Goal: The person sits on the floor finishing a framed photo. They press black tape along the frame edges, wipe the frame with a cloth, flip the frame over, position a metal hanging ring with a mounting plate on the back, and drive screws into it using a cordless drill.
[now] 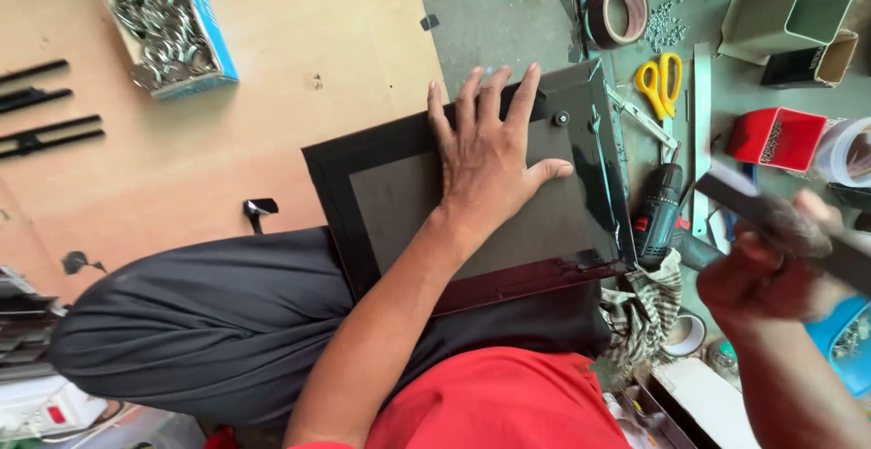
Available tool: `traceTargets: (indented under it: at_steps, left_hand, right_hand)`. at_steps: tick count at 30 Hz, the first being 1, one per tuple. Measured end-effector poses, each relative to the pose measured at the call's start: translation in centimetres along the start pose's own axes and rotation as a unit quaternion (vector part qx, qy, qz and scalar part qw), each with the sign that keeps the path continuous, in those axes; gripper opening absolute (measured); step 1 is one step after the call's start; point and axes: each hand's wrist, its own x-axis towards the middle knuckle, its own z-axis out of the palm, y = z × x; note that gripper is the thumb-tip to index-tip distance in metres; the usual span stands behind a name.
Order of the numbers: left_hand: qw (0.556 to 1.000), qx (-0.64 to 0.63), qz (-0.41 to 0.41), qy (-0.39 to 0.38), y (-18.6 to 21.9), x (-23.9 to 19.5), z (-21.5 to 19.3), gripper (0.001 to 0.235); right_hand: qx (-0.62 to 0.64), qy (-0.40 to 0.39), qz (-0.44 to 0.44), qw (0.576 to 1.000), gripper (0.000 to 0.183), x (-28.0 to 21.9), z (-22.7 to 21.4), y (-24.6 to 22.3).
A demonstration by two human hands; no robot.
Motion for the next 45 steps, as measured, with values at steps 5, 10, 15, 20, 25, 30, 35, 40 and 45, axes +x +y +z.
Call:
traceTargets:
  at_steps: [5,10,15,20,25,30,35,40,45]
  left_hand:
    - [1.000,0.017,-0.001,0.009,0.3,1.2,-0.7,0.111]
    - [0.999,-0.004,0.025,0.039,0.4,0.7,-0.4,0.108]
    - [0.999,0.001,0.022,0.029,-0.2,0.1,-0.1,0.108]
    - [0.995,-0.033,0.085,0.040,-0.4,0.9,-0.2,0.104]
    - [0.989,-0.095,0.104,0.051,-0.7,1.6,-0.1,0.055]
    - [0.988,-0.104,0.075,0.091,-0.7,1.4,0.4,0.027]
    - [0.987,-0.111,0.062,0.095,-0.3,1.3,0.7,0.024]
    - [0.985,-0.109,0.076,0.108,-0.3,1.8,0.6,0.027]
    - [0.984,-0.120,0.057,0.117,-0.5,2.0,2.1,0.028]
  right_hand:
    - [-0.038,-0.056,0.021,0.998,0.059,-0.3,1.1,1.7]
    - [-0.051,-0.030,0.021,0.998,0.047,-0.6,1.1,0.9]
    - [-0.021,0.018,0.035,0.999,0.044,0.3,2.7,2.3]
    - [0.126,0.111,0.205,0.964,0.029,-0.7,10.3,8.0]
    - [-0.015,0.095,0.152,0.984,0.036,-2.8,12.5,11.2]
    - [-0.058,-0.100,0.195,0.974,0.043,-11.7,14.8,13.6]
    - [0.006,-0.224,0.216,0.950,0.089,-14.3,14.8,11.9]
    - [0.095,-0.282,0.217,0.930,0.105,-14.7,16.4,15.2]
    - [0.022,-0.267,0.202,0.942,0.097,-13.7,14.2,14.9]
